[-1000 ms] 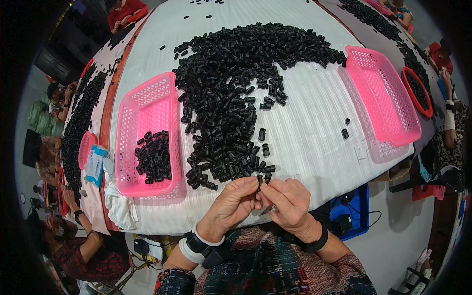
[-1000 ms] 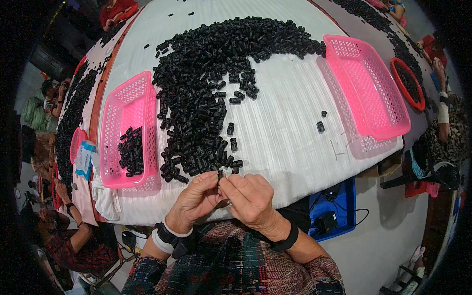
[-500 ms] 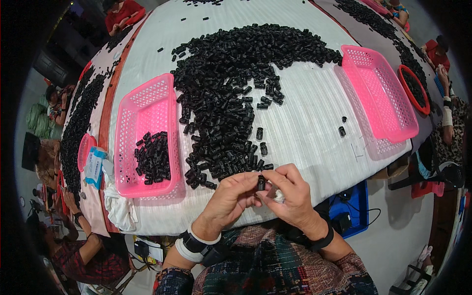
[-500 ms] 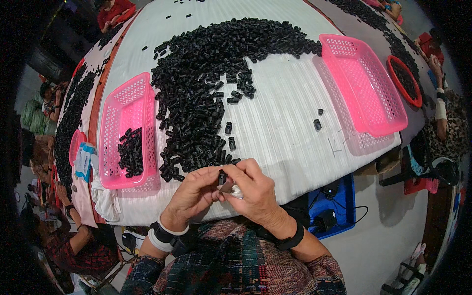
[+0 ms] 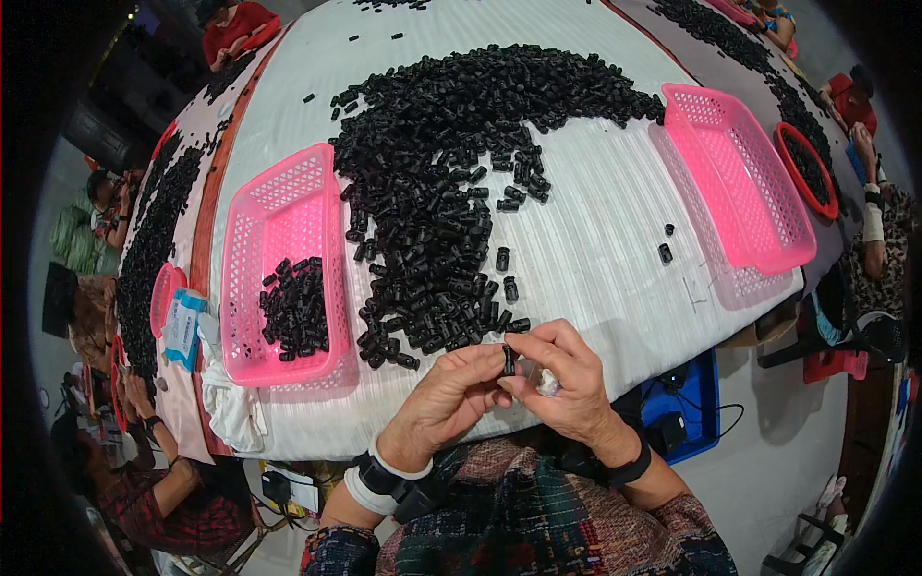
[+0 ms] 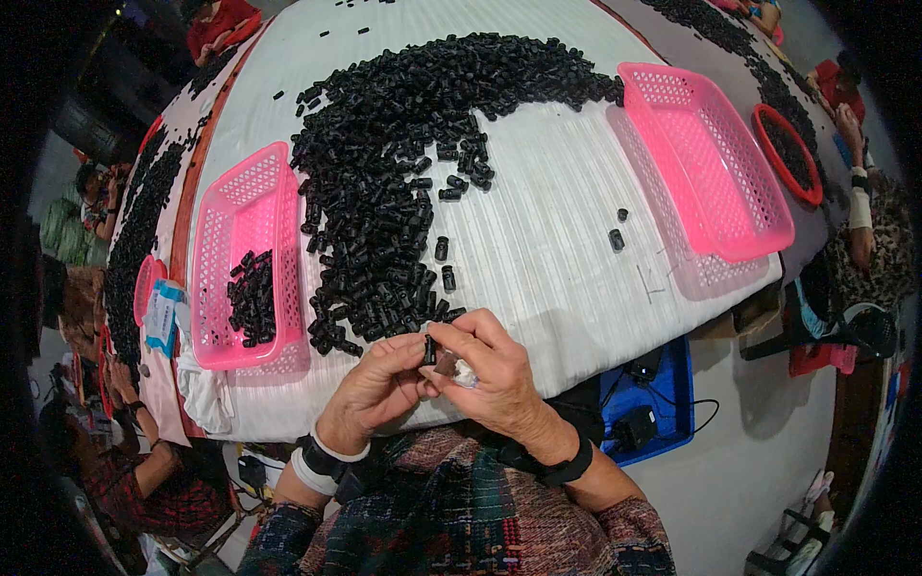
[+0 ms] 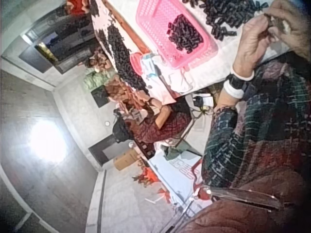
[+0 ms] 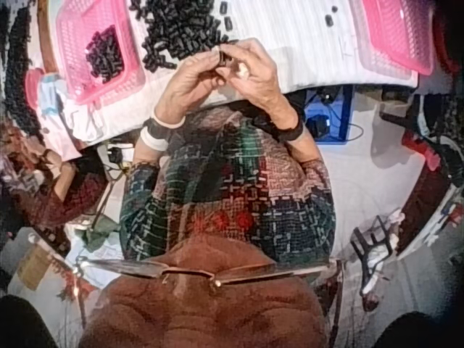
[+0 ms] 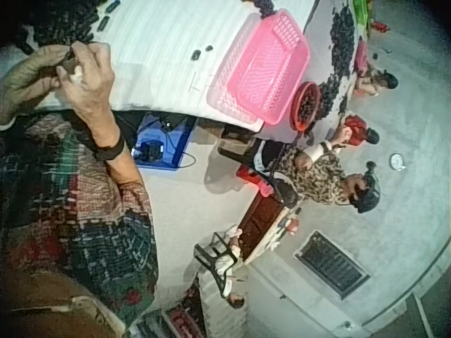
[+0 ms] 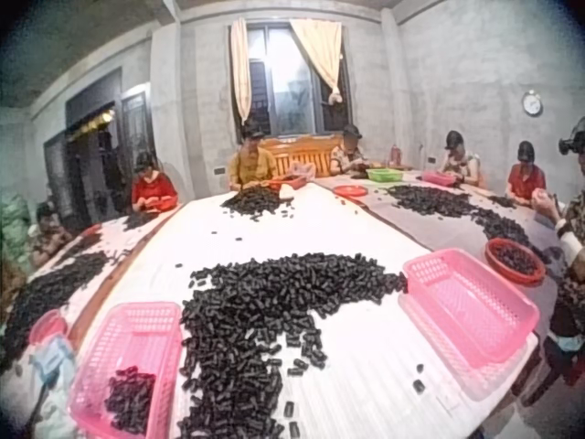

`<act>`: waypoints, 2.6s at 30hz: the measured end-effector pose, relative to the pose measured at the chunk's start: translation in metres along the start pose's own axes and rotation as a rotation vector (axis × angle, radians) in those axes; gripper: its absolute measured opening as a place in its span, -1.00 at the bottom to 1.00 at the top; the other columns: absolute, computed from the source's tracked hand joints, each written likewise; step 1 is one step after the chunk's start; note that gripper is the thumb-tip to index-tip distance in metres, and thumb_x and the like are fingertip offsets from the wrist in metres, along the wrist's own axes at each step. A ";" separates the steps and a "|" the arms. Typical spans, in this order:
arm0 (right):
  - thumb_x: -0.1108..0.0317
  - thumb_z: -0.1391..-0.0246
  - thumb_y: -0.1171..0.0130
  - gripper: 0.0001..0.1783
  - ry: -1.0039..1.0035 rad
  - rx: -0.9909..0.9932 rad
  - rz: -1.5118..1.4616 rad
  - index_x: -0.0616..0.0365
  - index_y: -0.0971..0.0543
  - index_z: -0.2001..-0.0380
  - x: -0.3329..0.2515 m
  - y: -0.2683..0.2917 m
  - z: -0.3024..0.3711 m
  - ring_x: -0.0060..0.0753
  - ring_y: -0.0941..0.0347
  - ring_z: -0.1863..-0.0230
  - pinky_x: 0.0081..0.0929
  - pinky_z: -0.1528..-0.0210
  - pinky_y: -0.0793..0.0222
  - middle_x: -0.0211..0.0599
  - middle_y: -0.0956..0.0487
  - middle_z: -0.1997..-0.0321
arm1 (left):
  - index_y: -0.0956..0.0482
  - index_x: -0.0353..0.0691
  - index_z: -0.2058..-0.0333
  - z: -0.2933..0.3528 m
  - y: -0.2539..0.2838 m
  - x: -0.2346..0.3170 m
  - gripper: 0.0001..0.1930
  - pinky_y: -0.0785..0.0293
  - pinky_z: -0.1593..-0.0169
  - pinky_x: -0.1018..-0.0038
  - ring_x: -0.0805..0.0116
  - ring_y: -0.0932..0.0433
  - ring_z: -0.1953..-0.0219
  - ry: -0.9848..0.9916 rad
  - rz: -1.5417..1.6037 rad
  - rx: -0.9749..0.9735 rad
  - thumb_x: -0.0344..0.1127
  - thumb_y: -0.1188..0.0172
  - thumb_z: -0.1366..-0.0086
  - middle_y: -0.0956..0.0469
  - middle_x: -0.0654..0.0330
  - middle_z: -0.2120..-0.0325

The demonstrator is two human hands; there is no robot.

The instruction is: Manually assembling small black plastic components by hand at a workstation.

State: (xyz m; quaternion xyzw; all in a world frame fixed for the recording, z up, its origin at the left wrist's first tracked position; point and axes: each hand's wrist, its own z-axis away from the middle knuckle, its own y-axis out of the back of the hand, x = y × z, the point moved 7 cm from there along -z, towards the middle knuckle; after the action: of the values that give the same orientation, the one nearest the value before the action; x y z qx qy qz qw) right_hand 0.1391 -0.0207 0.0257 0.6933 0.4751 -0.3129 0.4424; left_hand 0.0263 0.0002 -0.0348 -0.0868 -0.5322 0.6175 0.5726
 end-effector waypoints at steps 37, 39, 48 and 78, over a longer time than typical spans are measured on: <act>0.47 0.33 -0.30 -0.66 0.390 0.164 0.285 0.28 -0.56 0.34 -0.022 0.000 0.008 -0.47 -0.31 0.64 -0.55 0.64 -0.13 -0.35 -0.47 0.51 | -0.51 -0.34 0.32 -0.005 0.010 0.001 -0.88 -0.51 0.43 0.57 0.42 -0.53 0.46 -0.144 0.097 0.019 -0.44 -0.07 -0.21 -0.55 0.13 0.43; 0.47 0.32 -0.29 -0.66 0.391 0.158 0.286 0.28 -0.56 0.33 -0.021 -0.001 0.006 -0.47 -0.31 0.64 -0.54 0.63 -0.13 -0.35 -0.47 0.51 | -0.51 -0.35 0.31 -0.005 0.008 0.002 -0.88 -0.51 0.43 0.57 0.42 -0.53 0.46 -0.144 0.113 0.023 -0.44 -0.06 -0.21 -0.55 0.13 0.44; 0.49 0.38 -0.29 -0.57 0.394 0.137 0.333 0.31 -0.52 0.27 -0.017 -0.006 0.005 -0.49 -0.27 0.67 -0.55 0.66 -0.06 -0.39 -0.44 0.55 | -0.50 -0.36 0.31 -0.009 0.012 0.003 -0.88 -0.50 0.42 0.58 0.41 -0.53 0.49 -0.125 0.152 0.005 -0.45 -0.04 -0.22 -0.54 0.12 0.46; 0.44 0.31 -0.25 -0.66 0.340 0.146 0.309 0.26 -0.49 0.34 -0.013 -0.012 0.006 -0.43 -0.27 0.68 -0.49 0.64 -0.07 -0.37 -0.38 0.66 | -0.42 -0.30 0.29 -0.008 0.013 0.000 -0.91 -0.48 0.36 0.63 0.51 -0.51 0.45 -0.143 0.158 -0.003 -0.44 -0.03 -0.24 -0.50 0.20 0.46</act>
State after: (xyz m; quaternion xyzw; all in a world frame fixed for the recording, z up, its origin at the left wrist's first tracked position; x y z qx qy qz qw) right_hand 0.1231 -0.0297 0.0309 0.8307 0.4070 -0.1540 0.3473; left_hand 0.0238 0.0079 -0.0478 -0.0847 -0.5642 0.6647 0.4824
